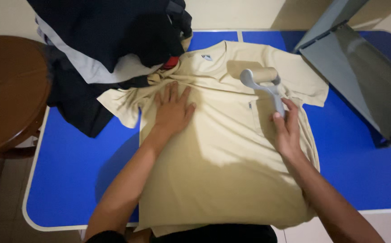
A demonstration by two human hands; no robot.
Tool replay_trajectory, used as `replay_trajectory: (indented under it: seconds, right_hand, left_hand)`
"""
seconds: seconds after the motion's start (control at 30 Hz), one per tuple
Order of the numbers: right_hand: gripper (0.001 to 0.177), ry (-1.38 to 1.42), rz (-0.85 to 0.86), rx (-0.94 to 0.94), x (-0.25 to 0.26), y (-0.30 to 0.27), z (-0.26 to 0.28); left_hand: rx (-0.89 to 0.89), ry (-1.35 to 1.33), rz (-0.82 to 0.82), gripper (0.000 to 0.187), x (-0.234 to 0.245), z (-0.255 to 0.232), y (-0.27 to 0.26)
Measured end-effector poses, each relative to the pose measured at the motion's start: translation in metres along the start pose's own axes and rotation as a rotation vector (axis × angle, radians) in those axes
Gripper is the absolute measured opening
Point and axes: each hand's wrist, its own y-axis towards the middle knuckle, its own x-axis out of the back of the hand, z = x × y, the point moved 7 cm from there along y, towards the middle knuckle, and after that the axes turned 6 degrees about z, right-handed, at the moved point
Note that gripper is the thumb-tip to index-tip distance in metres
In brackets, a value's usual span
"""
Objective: The person lays a beige t-shirt flat on a blue table and uses a lint roller to roll over the entire surface of the shirt, including the sleeves and body, repeatedly to remove lint or debris.
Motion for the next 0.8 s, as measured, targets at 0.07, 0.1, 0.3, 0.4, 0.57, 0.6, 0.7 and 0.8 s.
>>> replay_trajectory:
  seconds: [0.07, 0.1, 0.3, 0.4, 0.57, 0.6, 0.7, 0.8]
  right_hand:
    - [0.051, -0.021, -0.006, -0.011, -0.004, 0.018, -0.006]
    - [0.052, -0.033, -0.008, -0.019, -0.005, 0.025, -0.01]
    - [0.05, -0.08, -0.106, 0.08, 0.013, 0.057, -0.019]
    - [0.05, -0.173, -0.083, 0.045, 0.019, 0.06, -0.024]
    - [0.046, -0.038, -0.006, 0.184, 0.021, 0.029, 0.017]
    - [0.047, -0.042, 0.04, 0.07, 0.019, 0.012, 0.018]
    - [0.053, -0.023, 0.19, -0.156, 0.004, -0.044, 0.03]
    - [0.054, -0.201, 0.397, -0.22, -0.02, -0.088, 0.054]
  left_hand:
    - [-0.004, 0.004, -0.029, 0.066, 0.001, 0.005, 0.008]
    - [0.002, -0.004, -0.033, 0.065, 0.0, 0.007, 0.011]
    - [-0.015, -0.018, -0.023, 0.069, -0.002, 0.014, 0.045]
    - [-0.022, -0.087, 0.0, 0.067, -0.006, 0.013, 0.048]
    - [-0.23, -0.204, -0.144, 0.064, 0.032, 0.002, -0.024]
    - [-0.217, -0.165, -0.121, 0.066, 0.033, 0.0, -0.059]
    - [-0.065, 0.002, 0.154, 0.068, 0.015, -0.018, -0.149]
    - [-0.049, -0.084, 0.055, 0.069, 0.026, -0.044, -0.206]
